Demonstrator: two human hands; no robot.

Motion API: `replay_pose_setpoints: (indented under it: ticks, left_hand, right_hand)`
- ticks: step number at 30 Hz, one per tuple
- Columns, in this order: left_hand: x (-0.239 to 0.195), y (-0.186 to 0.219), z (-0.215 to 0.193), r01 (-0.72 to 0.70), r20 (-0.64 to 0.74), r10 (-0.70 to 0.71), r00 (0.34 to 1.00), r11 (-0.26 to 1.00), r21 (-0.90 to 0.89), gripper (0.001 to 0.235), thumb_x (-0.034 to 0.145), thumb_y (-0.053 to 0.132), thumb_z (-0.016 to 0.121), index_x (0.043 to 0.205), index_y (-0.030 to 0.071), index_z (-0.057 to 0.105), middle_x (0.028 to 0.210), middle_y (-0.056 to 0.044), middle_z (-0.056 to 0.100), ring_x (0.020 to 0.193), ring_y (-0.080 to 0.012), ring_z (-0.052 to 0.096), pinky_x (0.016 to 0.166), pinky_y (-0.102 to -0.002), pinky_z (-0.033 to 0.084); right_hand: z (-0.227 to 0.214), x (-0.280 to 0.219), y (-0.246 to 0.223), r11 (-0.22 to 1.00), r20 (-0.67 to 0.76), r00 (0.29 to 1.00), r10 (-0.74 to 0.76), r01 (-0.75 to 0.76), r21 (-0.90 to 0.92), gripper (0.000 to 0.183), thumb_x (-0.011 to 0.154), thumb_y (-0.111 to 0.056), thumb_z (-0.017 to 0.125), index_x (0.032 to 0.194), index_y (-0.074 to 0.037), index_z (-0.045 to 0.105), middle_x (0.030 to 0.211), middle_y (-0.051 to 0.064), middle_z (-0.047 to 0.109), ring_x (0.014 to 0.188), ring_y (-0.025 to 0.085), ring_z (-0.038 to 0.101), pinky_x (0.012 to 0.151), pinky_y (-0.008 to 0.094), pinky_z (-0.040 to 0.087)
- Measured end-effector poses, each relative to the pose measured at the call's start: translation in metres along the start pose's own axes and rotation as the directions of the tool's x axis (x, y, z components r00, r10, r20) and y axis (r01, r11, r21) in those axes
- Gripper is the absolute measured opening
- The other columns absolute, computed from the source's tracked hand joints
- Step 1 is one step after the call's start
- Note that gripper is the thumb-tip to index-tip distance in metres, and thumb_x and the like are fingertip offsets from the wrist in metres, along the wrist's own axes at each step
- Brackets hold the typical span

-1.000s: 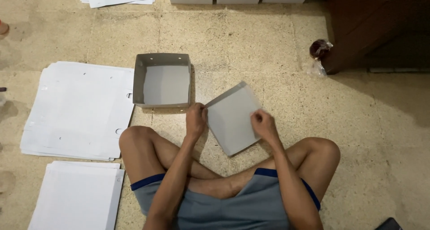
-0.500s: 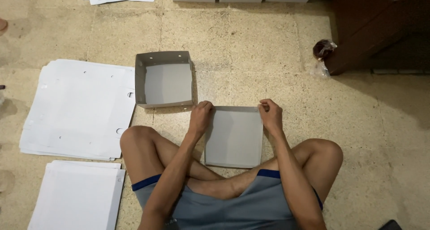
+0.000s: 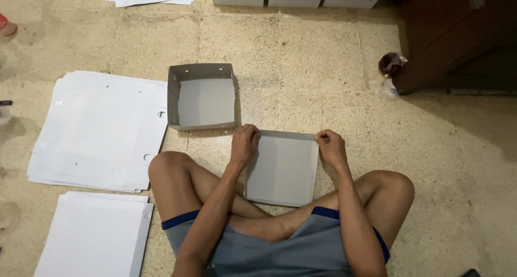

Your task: The person sits on the floor and assembles a white cardboard box by folding the flaps and securing them with small fasteners. They then place a flat white sheet into the box and close the lid.

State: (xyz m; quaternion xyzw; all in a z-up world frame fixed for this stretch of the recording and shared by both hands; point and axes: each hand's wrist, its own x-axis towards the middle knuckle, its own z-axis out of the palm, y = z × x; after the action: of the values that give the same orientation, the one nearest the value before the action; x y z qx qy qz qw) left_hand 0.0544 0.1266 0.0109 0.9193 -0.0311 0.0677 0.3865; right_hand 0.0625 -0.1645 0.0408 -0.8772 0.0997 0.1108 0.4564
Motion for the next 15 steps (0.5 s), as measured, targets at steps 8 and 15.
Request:
replay_pose_setpoints:
  ticks: [8, 15]
  left_hand:
    - [-0.001, 0.004, -0.004, 0.109, 0.059, -0.104, 0.993, 0.988, -0.106, 0.006, 0.096, 0.004, 0.062, 0.095, 0.007, 0.066, 0.093, -0.009, 0.067, 0.092, -0.0266, 0.066, 0.085, -0.040, 0.052]
    - [-0.002, 0.003, -0.003, 0.092, 0.106, -0.076, 0.992, 0.983, -0.161, 0.013, 0.098, 0.002, 0.057, 0.097, 0.006, 0.069, 0.102, -0.012, 0.070, 0.098, -0.0322, 0.065, 0.089, -0.043, 0.053]
  right_hand:
    - [-0.011, -0.016, -0.030, 0.999, 0.134, 0.991, -0.021, 0.017, 0.034, 0.018, 0.097, -0.017, 0.066, 0.108, -0.004, 0.071, 0.114, 0.023, 0.070, 0.109, 0.038, 0.065, 0.091, 0.049, 0.053]
    - [-0.001, -0.009, -0.019, 0.966, 0.171, 0.959, -0.228, 0.245, -0.084, 0.011, 0.092, -0.005, 0.069, 0.100, 0.003, 0.070, 0.117, 0.027, 0.065, 0.115, 0.047, 0.061, 0.097, 0.053, 0.051]
